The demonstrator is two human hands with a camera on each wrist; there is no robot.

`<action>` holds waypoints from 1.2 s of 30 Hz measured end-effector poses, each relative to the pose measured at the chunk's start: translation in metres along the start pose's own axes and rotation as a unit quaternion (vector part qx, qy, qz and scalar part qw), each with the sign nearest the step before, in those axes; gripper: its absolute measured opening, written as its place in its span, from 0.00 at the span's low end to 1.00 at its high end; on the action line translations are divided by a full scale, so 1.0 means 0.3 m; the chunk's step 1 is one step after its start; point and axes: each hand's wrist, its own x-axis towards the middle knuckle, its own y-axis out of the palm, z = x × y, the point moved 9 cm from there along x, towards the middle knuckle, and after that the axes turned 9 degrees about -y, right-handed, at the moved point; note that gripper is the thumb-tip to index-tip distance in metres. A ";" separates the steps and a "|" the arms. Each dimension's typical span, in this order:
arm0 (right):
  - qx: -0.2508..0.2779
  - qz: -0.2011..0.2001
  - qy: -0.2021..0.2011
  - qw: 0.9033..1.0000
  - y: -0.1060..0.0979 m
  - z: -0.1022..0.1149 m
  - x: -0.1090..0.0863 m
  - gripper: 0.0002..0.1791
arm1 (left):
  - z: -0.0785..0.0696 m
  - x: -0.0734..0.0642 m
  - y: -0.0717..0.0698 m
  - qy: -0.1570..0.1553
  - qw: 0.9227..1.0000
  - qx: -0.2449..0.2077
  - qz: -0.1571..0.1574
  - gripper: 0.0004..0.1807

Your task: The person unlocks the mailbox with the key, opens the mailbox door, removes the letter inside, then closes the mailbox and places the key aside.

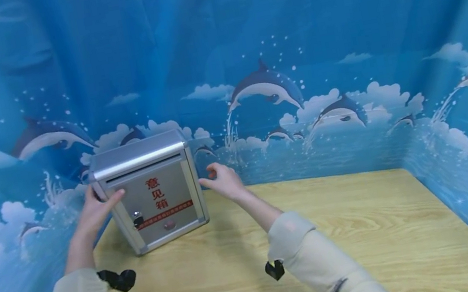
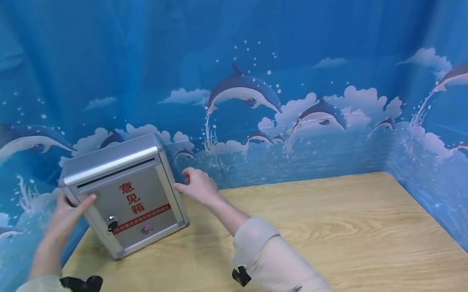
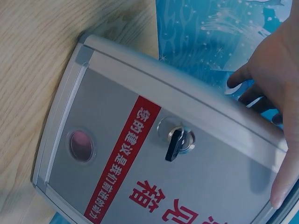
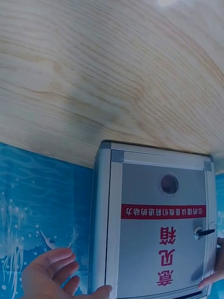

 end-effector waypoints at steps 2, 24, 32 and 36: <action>0.000 -0.002 0.003 1.000 0.009 0.002 0.008 0.29 | 0.002 0.002 0.006 0.000 1.000 -0.009 0.003 0.60; -0.046 0.062 0.002 0.997 0.131 0.044 0.074 0.41 | -0.138 -0.145 0.025 -0.007 0.994 -0.112 -0.021 0.55; -0.026 0.022 0.013 0.999 0.138 0.042 0.082 0.39 | -0.099 -0.096 0.036 -0.008 0.993 -0.119 -0.022 0.56; -0.028 -0.005 0.025 0.999 0.144 0.034 0.081 0.38 | 0.011 0.025 0.030 -0.002 0.993 -0.120 -0.024 0.55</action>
